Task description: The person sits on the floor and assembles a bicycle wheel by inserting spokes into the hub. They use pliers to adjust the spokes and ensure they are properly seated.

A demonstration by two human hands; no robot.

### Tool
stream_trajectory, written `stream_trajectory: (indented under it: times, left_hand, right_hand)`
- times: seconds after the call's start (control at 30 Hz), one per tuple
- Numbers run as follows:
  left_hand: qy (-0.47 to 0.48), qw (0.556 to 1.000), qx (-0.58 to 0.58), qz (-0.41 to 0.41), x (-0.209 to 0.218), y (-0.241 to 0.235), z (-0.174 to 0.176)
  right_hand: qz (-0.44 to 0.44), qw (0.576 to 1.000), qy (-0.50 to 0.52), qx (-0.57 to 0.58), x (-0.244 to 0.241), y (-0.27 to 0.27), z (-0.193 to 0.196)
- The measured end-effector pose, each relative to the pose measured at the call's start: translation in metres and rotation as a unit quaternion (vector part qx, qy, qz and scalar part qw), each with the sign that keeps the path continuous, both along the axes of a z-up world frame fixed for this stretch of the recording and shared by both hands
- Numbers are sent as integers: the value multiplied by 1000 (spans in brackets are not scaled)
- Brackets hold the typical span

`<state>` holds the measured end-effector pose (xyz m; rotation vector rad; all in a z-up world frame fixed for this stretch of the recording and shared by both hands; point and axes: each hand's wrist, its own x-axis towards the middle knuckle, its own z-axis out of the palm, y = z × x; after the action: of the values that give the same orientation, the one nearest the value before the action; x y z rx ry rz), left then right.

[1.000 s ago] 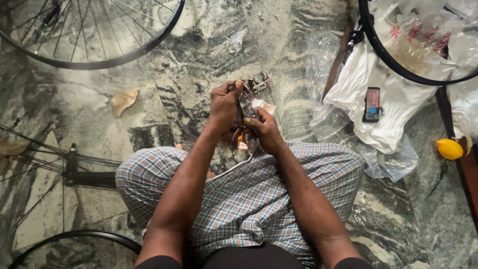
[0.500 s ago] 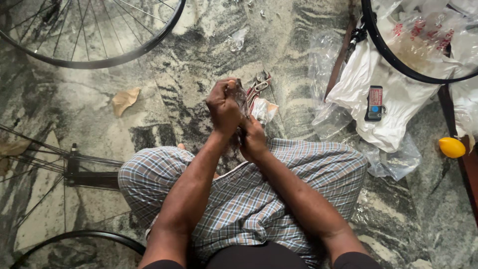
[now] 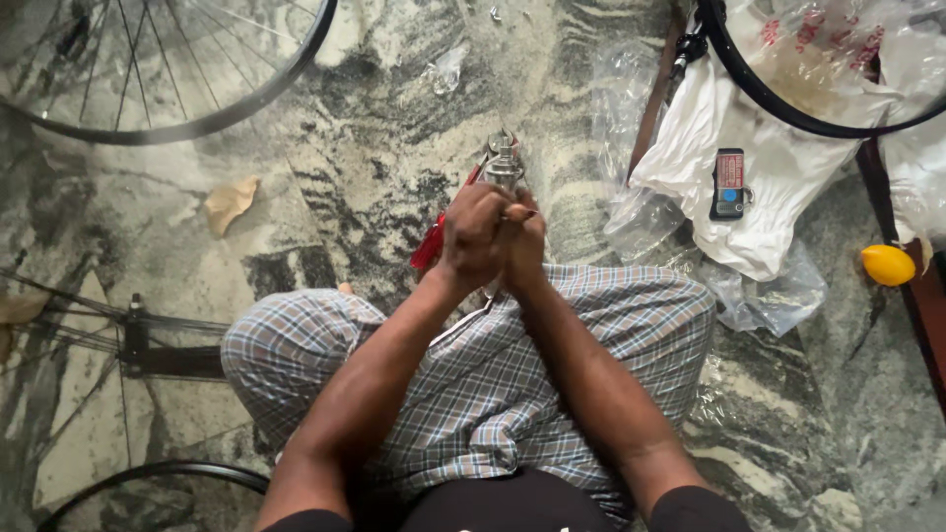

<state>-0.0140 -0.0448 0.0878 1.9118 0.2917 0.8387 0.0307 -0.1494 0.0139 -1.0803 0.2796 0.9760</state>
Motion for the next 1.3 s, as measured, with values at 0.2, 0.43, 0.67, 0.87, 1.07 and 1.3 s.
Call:
stream_trajectory:
  times: [0.2, 0.43, 0.67, 0.87, 1.07, 1.3]
  left_hand:
    - [73, 886, -452, 68, -10, 41, 2]
    - [252, 842, -477, 8, -12, 59, -2]
    - [162, 838, -522, 14, -15, 61, -41]
    - [325, 894, -305, 38, -13, 48, -66]
    - [256, 944, -194, 78, -9, 45, -59]
    - [192, 946, -235, 115, -12, 49, -69]
  right_hand:
    - [61, 984, -160, 39, 20, -8, 27]
    - [205, 935, -285, -46, 51, -13, 74]
    - [-2, 980, -150, 128, 55, -23, 55]
    - [-54, 954, -255, 146, 61, -29, 42]
    - [-149, 957, -161, 192, 84, -32, 44]
    - [-196, 945, -189, 180, 104, -42, 47]
